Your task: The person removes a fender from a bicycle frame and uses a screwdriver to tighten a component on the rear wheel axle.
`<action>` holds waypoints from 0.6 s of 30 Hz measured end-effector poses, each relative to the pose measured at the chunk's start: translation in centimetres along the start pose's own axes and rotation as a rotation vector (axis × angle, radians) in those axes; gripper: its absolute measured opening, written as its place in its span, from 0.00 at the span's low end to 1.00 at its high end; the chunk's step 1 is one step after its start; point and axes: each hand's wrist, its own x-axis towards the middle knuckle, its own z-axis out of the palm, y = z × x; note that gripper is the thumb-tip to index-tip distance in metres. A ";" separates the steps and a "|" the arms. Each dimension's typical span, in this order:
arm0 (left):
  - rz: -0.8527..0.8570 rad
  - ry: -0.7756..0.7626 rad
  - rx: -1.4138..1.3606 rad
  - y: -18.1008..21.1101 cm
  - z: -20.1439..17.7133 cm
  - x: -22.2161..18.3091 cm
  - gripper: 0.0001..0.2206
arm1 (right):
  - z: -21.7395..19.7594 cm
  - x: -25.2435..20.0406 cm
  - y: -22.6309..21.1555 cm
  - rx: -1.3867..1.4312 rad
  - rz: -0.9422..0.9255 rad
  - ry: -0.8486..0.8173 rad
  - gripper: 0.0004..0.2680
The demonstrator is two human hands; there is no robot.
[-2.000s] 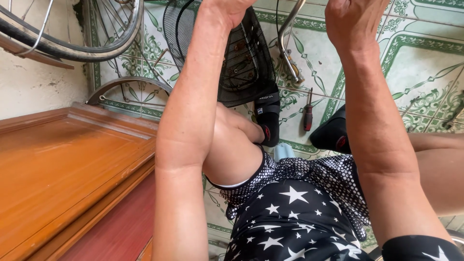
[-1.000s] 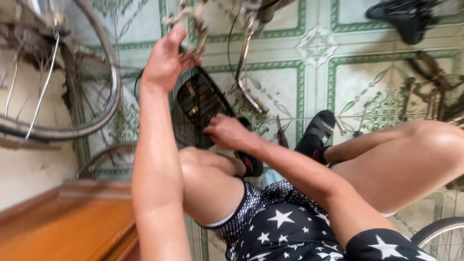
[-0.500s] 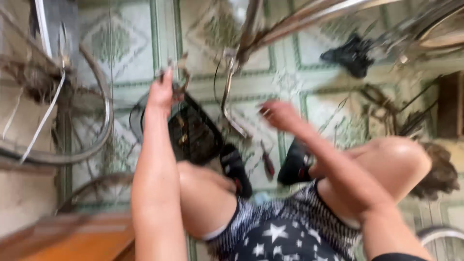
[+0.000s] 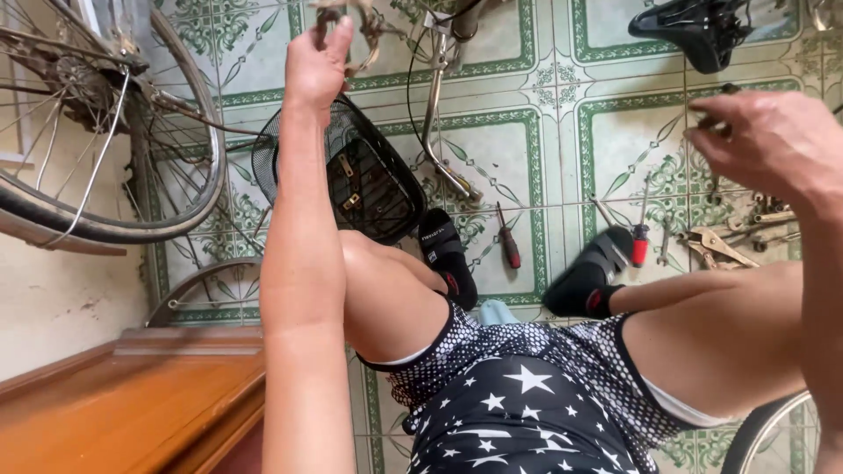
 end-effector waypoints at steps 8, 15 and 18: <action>-0.213 -0.341 0.274 -3.1 6.8 -3.3 0.15 | 7.1 4.3 2.1 0.440 -0.120 -0.070 0.17; -0.235 -0.238 0.035 -12.2 14.3 -3.4 0.17 | 5.0 3.1 2.1 0.475 -0.194 -0.083 0.14; -0.266 -0.297 0.049 -11.7 15.5 -3.4 0.18 | 4.7 2.0 2.7 0.533 -0.235 0.010 0.12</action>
